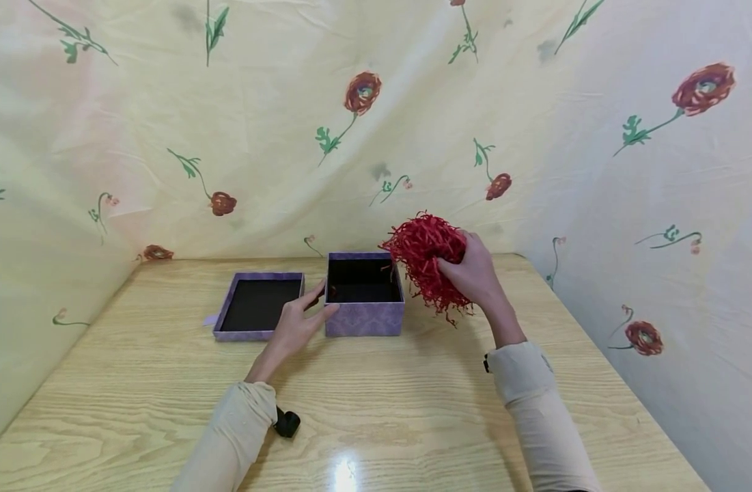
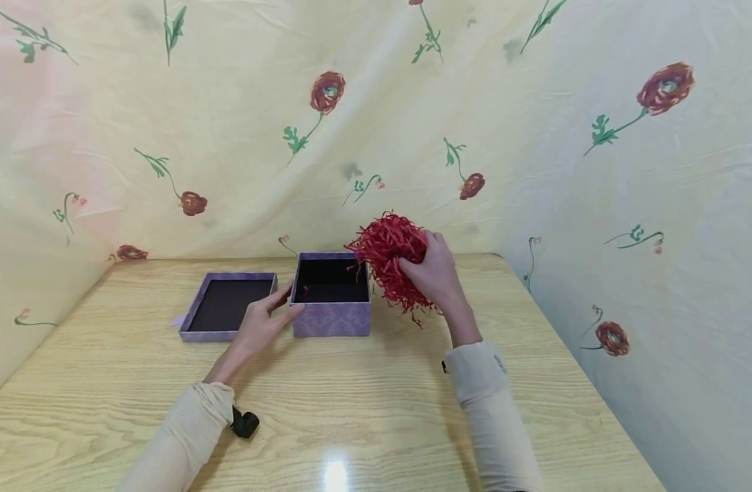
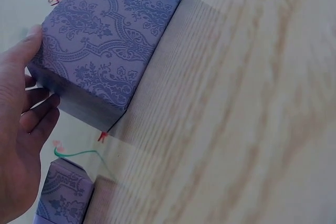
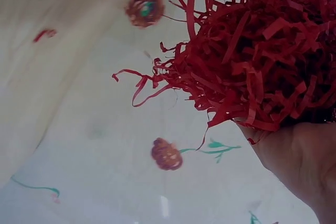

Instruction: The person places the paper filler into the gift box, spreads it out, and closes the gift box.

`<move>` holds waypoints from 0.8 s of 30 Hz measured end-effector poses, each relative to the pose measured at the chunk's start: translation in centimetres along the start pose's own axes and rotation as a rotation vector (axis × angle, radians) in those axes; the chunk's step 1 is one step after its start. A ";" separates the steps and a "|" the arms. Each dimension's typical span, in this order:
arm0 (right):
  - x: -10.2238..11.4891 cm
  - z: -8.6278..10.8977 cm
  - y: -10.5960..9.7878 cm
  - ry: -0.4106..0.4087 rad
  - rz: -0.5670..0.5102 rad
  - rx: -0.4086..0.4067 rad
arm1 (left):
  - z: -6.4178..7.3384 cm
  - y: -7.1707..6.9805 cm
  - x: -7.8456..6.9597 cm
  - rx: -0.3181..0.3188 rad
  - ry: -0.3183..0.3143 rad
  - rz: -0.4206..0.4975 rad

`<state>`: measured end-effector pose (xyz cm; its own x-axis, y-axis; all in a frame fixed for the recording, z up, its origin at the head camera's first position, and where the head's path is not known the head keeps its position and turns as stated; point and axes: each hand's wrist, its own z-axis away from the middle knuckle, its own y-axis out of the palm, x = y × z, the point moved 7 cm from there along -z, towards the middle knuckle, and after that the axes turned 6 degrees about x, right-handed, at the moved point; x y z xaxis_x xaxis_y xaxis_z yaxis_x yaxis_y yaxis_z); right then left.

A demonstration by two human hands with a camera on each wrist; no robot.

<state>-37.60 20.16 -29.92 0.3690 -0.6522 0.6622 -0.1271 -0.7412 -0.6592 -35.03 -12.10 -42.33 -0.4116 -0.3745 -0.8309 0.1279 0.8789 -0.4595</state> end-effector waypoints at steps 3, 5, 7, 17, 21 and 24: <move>1.0 -0.4 0.2 -0.021 -0.031 0.005 | -0.1 0.0 -0.1 -0.006 0.004 -0.003; 1.6 -0.6 0.4 -0.029 -0.051 0.016 | -0.1 0.0 -0.1 -0.009 0.004 -0.004; 2.1 -0.8 0.8 -0.033 -0.068 0.030 | -0.1 0.0 -0.1 -0.010 0.001 -0.004; 4.4 -1.8 2.9 -0.065 -0.098 0.096 | 0.0 0.0 -0.2 -0.006 0.010 -0.002; 4.8 -2.1 3.8 -0.056 -0.121 0.115 | -0.1 0.0 -0.3 -0.003 0.004 0.002; 4.7 -2.3 4.5 -0.041 -0.144 0.134 | 0.0 0.0 -0.2 -0.001 0.000 -0.001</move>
<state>-38.54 13.37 -28.92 0.4125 -0.5317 0.7397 0.0522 -0.7969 -0.6019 -34.94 -11.96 -42.15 -0.4116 -0.3753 -0.8305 0.1271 0.8788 -0.4600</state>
